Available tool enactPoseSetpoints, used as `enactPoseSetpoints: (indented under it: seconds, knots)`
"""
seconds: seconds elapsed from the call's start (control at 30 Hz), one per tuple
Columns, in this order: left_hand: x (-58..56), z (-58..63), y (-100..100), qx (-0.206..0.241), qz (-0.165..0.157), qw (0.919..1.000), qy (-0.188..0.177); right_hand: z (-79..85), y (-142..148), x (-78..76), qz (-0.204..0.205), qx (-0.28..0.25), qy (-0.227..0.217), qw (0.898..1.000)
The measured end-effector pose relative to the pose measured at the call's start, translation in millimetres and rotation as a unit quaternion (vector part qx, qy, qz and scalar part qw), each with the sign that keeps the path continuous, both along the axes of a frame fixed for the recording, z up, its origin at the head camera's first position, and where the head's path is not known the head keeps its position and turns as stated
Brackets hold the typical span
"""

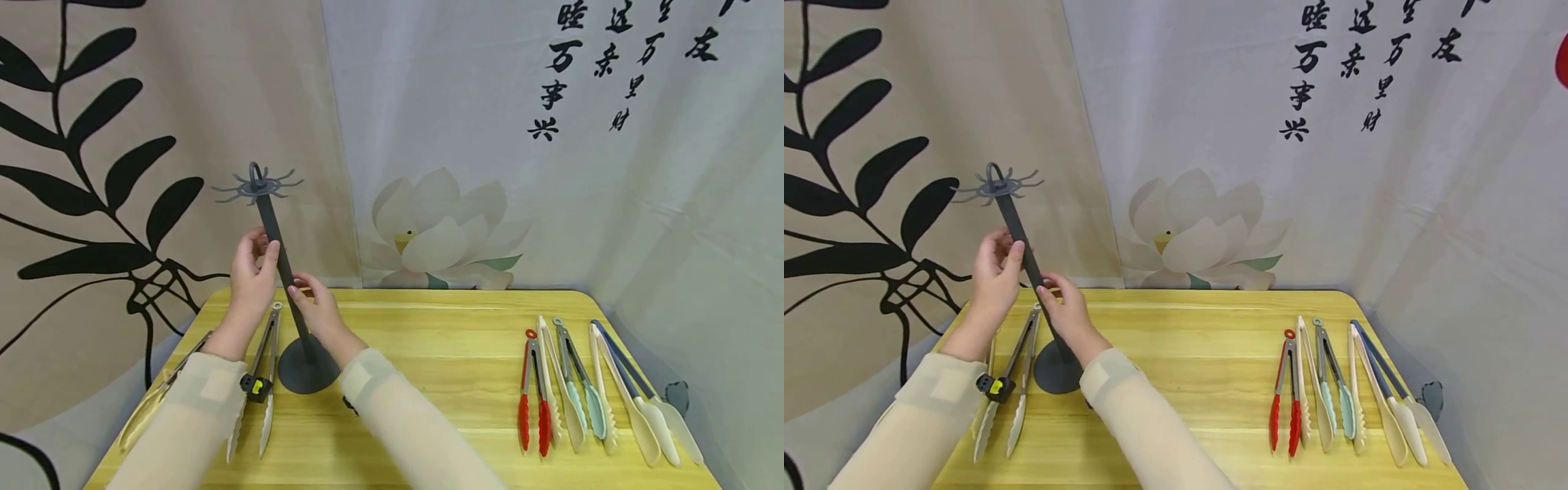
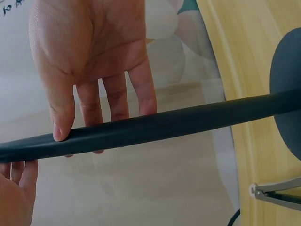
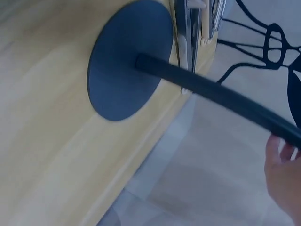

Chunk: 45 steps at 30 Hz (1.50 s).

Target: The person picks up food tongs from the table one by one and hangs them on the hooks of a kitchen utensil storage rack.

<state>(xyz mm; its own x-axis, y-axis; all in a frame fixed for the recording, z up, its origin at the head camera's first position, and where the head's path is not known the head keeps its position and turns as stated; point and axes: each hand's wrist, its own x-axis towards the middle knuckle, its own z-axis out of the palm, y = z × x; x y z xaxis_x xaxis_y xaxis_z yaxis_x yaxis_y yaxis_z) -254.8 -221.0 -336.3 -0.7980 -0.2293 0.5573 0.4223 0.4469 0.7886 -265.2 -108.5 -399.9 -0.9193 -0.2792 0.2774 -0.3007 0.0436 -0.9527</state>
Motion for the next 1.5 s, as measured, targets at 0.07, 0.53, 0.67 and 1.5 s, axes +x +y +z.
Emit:
enactPoseSetpoints:
  seconds: [0.07,0.53,0.67,1.5]
  knots:
    - [-1.5,-1.7,-1,-0.010,0.012,0.9999,0.000,-6.3,-1,-8.1,0.009,0.029,0.011,0.999]
    - [-4.6,-1.3,7,-0.036,0.020,0.9990,0.019,-3.4,7,-9.0,0.024,0.062,0.028,0.997]
    - [-3.8,0.0,11,-0.039,0.024,0.9988,0.019,-3.6,9,-9.2,0.019,0.062,0.049,0.997]
    - [-6.7,-1.8,31,-0.032,-0.019,0.9992,0.015,6.0,39,1.7,0.016,0.029,0.047,0.998]
